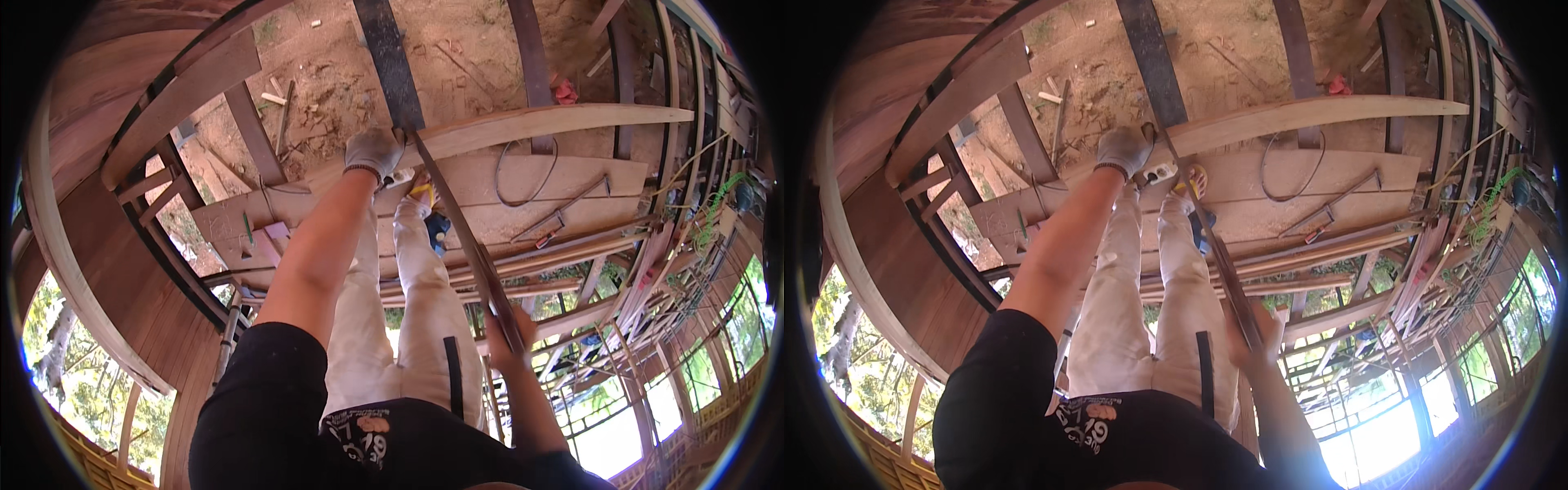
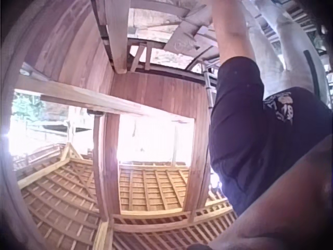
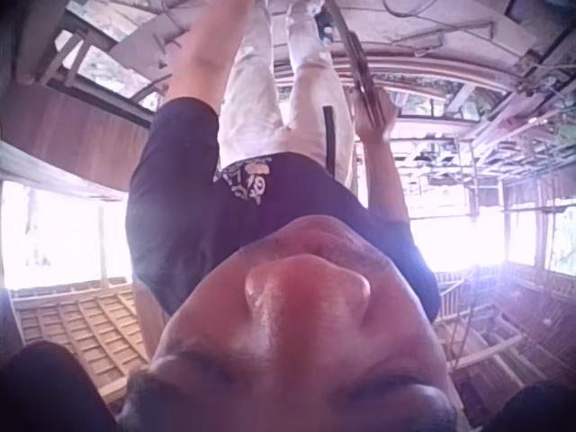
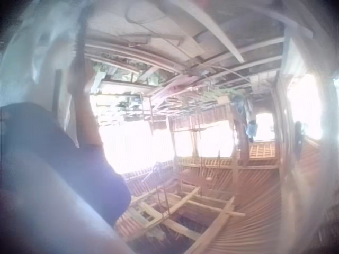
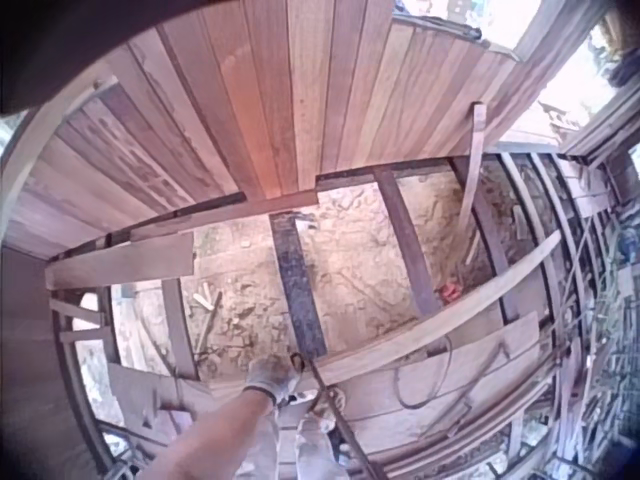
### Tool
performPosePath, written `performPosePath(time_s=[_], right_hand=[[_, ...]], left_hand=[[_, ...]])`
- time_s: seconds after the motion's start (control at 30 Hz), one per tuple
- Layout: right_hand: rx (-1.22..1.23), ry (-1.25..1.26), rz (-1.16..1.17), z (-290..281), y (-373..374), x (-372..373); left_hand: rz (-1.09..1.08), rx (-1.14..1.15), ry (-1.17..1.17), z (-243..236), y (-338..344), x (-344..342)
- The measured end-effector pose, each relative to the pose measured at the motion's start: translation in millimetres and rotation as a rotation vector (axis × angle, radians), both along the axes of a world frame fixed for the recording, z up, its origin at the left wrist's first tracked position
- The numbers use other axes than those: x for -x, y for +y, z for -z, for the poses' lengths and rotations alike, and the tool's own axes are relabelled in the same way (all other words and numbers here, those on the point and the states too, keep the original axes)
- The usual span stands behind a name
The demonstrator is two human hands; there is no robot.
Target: The person marks a wooden plank with a pencil and then uses a hand saw to cut along the marked line. After cutting, the person moves the cut piece and places it on a nearby surface.
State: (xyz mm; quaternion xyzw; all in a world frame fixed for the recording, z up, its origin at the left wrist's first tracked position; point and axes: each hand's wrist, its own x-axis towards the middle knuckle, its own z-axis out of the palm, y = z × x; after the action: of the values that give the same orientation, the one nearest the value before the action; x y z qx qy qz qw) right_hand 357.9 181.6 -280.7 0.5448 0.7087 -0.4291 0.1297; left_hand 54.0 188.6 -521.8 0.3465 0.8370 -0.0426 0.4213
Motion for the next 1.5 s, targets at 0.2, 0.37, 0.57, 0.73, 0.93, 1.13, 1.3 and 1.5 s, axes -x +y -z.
performPosePath(time_s=[0.2,0.37,0.57,0.73,0.93,1.13,1.3,1.5], right_hand=[[0.08,0.291,0.213,107.6,26.2,60.4],[0.087,0.305,0.286,148.0,3.6,33.5],[-0.024,0.02,0.052,31.2,-13.6,-6.0],[0.191,0.368,0.337,166.5,59.6,129.7],[0.059,0.111,0.132,9.0,-3.4,-0.2],[0.04,0.402,0.274,157.0,32.0,96.2],[-0.024,0.25,0.13,90.1,2.2,27.9],[-0.033,0.106,0.003,57.2,10.4,23.5]], left_hand=[[-0.016,-0.018,0.006,11.2,6.5,-2.9],[-0.006,0.03,-0.037,13.7,-1.9,-6.5],[-0.089,0.126,-0.044,-5.9,3.7,4.0],[0.009,0.028,-0.079,4.8,-5.1,-7.8],[-0.056,0.054,-0.033,12.8,-3.9,1.7],[-0.02,-0.059,-0.041,27.5,0.8,-8.5],[-0.052,0.016,-0.041,19.1,-7.1,1.3],[-0.08,0.049,-0.021,7.4,-4.2,-10.3]])
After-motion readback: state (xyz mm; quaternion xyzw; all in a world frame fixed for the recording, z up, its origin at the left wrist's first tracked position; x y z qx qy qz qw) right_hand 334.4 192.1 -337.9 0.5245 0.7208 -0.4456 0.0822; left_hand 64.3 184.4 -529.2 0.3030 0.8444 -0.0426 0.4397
